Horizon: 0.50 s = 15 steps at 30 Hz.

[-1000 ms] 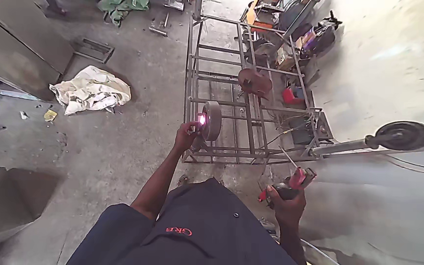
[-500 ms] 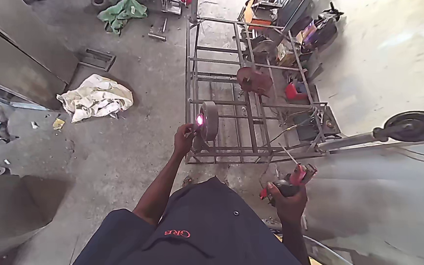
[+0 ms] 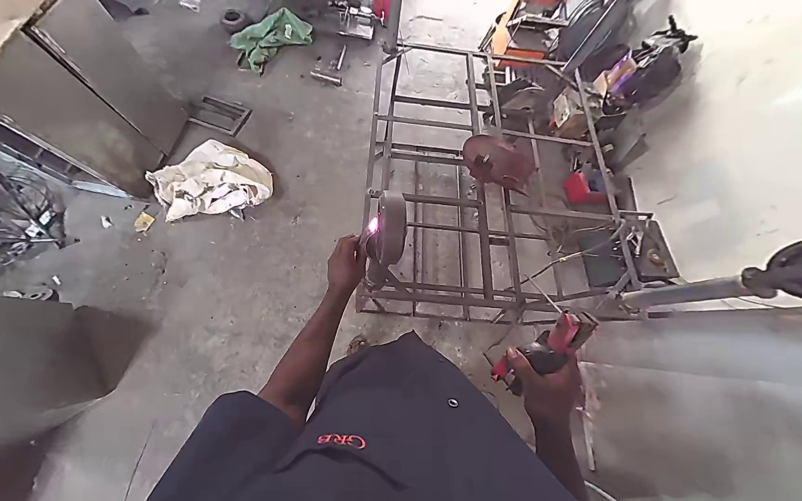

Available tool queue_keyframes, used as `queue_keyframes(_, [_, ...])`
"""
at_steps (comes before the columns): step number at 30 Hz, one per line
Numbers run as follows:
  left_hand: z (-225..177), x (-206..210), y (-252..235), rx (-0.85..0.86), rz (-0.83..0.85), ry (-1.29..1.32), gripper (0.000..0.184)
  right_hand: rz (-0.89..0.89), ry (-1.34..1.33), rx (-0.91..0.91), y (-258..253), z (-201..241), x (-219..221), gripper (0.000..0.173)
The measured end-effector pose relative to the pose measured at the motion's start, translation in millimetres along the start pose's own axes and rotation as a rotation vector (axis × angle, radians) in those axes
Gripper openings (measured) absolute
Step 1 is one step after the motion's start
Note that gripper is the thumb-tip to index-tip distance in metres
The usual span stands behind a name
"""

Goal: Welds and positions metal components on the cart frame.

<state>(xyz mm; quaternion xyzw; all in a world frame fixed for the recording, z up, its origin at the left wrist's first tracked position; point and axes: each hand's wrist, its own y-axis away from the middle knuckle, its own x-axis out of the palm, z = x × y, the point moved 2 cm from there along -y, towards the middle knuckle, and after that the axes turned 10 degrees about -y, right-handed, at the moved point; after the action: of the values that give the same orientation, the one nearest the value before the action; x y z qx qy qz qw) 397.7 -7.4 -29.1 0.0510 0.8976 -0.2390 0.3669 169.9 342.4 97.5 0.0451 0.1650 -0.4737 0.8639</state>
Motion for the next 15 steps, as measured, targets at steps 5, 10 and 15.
queue_keyframes(5, [-16,-4,15,-0.21,-0.159,-0.055,0.022,0.092,0.006,0.03,-30,-6,-22,0.088])
queue_keyframes(10, [-19,-23,33,-0.436,-0.204,0.07,0.03,0.158,-0.032,-0.01,-55,-14,-36,0.087])
queue_keyframes(15, [-47,-44,28,-0.476,-0.243,0.325,0.019,0.224,-0.027,-0.009,-68,-20,-30,0.084])
